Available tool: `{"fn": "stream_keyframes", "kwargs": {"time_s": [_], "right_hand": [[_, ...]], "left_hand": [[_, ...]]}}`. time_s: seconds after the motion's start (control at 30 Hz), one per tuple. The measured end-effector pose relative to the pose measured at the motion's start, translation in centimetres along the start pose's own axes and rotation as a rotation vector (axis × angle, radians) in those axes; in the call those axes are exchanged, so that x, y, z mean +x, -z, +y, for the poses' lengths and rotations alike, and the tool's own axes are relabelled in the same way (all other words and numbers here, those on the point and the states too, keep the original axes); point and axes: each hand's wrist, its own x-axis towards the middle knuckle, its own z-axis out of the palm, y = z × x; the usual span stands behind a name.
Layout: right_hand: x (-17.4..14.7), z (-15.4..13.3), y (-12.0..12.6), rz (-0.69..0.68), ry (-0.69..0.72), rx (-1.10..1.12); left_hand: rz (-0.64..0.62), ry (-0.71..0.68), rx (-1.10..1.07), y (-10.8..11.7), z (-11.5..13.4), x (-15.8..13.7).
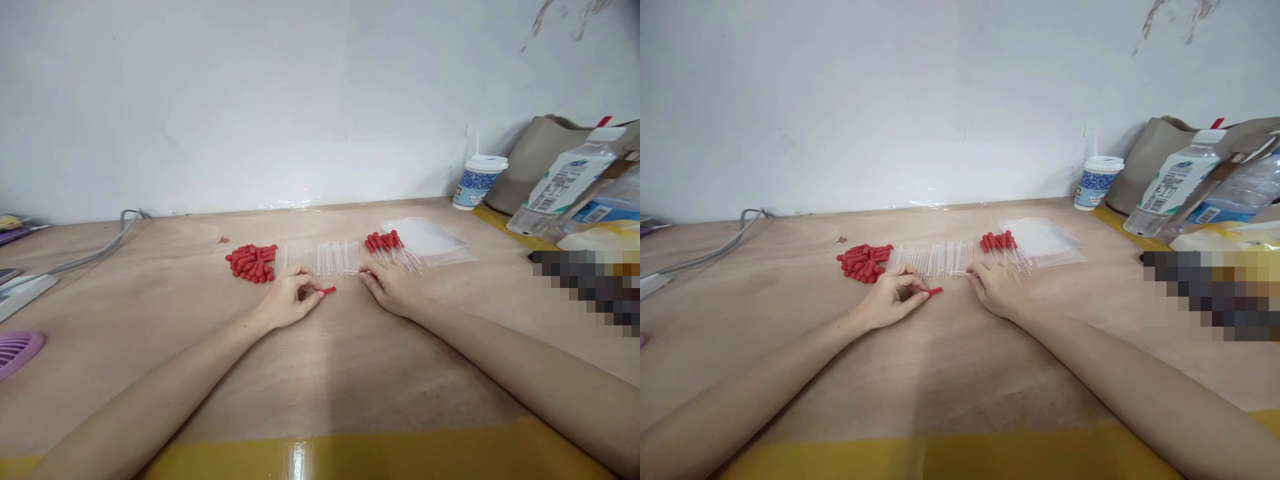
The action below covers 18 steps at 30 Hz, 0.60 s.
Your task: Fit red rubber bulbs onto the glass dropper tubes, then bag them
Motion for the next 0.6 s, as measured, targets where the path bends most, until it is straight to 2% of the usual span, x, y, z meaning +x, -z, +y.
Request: {"fn": "stream_keyframes", "kwargs": {"time_s": [0.13, 0.23, 0.37, 0.6], "right_hand": [[0.0, -0.4, 0.2, 0.013, 0.025, -0.029], [0.0, -0.5, 0.3, 0.027, 0.052, -0.038], [-0.1, -0.9, 0.5, 0.051, 0.113, -0.007], [-0.4, -2.0, 0.4, 0.060, 0.155, 0.117]], "left_hand": [[-0.019, 0.061, -0.018, -0.8, 0.2, -0.2], [-0.018, 0.035, 0.026, -1.5, 0.3, 0.0], [0.033, -0.006, 0.025, -2.2, 0.1, 0.3], [0.100, 0.025, -0.090, -2.0, -0.1, 0.3]]}}
